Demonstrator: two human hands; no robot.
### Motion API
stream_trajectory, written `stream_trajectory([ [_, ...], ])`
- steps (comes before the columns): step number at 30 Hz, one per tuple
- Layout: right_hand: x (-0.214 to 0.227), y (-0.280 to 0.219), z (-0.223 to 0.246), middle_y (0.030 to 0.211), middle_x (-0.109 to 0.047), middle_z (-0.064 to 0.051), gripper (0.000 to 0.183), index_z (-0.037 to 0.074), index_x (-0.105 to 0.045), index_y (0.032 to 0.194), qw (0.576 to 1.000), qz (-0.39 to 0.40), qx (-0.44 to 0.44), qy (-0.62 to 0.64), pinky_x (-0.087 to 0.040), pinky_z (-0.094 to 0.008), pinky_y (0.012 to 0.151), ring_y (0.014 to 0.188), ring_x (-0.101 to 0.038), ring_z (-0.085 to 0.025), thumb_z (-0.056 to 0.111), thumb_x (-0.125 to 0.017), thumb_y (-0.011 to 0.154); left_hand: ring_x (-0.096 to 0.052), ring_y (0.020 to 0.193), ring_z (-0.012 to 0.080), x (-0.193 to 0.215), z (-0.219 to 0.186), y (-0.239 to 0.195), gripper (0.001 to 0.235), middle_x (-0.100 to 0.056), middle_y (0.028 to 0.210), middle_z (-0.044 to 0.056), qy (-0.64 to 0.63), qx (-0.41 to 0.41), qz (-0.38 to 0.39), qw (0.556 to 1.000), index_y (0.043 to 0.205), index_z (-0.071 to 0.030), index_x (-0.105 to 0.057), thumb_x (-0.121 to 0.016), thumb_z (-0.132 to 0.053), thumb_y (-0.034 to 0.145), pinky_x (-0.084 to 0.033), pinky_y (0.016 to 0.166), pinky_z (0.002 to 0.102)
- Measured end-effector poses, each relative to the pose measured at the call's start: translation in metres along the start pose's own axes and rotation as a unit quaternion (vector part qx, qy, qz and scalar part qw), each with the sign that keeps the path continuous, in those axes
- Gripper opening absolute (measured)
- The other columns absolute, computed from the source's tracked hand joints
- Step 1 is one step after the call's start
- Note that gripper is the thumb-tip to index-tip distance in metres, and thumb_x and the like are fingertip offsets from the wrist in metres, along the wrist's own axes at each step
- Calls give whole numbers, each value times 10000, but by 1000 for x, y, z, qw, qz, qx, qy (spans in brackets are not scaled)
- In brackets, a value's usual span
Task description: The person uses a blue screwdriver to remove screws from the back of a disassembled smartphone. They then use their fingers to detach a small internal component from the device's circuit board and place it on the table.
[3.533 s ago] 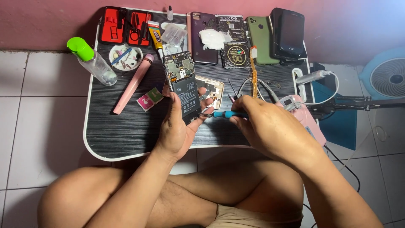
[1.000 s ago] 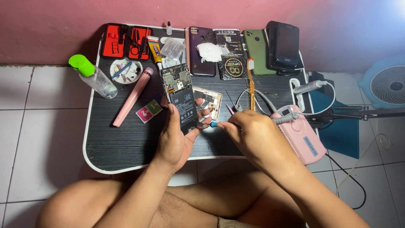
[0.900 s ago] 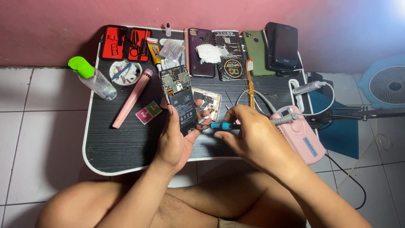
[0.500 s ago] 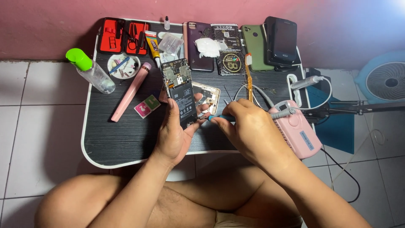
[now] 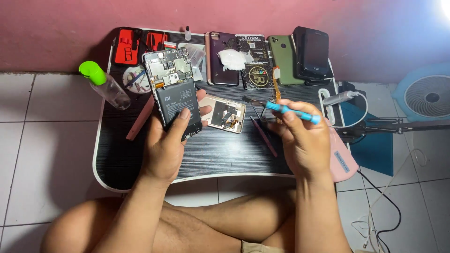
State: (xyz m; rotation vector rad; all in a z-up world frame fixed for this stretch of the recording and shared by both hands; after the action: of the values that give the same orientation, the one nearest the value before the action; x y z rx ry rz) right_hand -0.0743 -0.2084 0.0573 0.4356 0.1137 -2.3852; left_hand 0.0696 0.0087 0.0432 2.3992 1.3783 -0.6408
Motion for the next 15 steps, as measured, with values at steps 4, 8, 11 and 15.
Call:
stream_trajectory([
  [4, -38, 0, -19, 1161, -728, -187, 299, 78, -431, 1254, 999, 32, -22, -27, -688, -401, 819, 962, -772, -261, 100, -606, 1012, -765, 960, 390, 5, -7, 4, 458, -729, 1116, 321, 11, -19, -3, 1000, 1384, -19, -380, -557, -44, 963, -676, 806, 473],
  [8, -57, 3, -31, 1161, -659, -207, 485, 165, -197, 1424, 984, 54, 94, -139, -645, -355, 772, 782, -696, -234, 52, -506, 1068, -800, 966, 419, 7, -21, 1, 849, -459, 1534, 237, 61, -65, 1, 996, 1599, -239, -19, -537, 38, 987, -684, 674, 399],
  [11, -69, 6, -34, 1180, -653, -179, 479, 118, -210, 1472, 961, 93, 160, -206, -592, -300, 716, 748, -641, -192, 48, -485, 1086, -815, 988, 344, 6, -32, 0, 830, -458, 1565, 217, 113, -56, -7, 992, 1584, -291, -40, -513, 55, 995, -715, 665, 370],
  [15, -74, 9, -38, 991, -580, -127, 614, 109, -125, 1630, 928, 133, 185, -295, -477, -225, 528, 610, -454, -111, 72, -401, 1083, -805, 1052, 217, 5, -38, -1, 441, -510, 1479, 90, 245, -58, -16, 968, 1430, -172, -480, -482, -13, 1019, -738, 638, 300],
])
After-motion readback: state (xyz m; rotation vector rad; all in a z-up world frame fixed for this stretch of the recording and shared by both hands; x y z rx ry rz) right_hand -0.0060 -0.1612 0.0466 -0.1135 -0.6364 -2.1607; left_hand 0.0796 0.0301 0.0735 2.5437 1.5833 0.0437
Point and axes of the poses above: each hand's wrist, its own y-axis towards the middle knuckle, its own x-axis out of the back of the hand, z = x × y, the point moved 4 cm from there along y, towards the middle knuckle
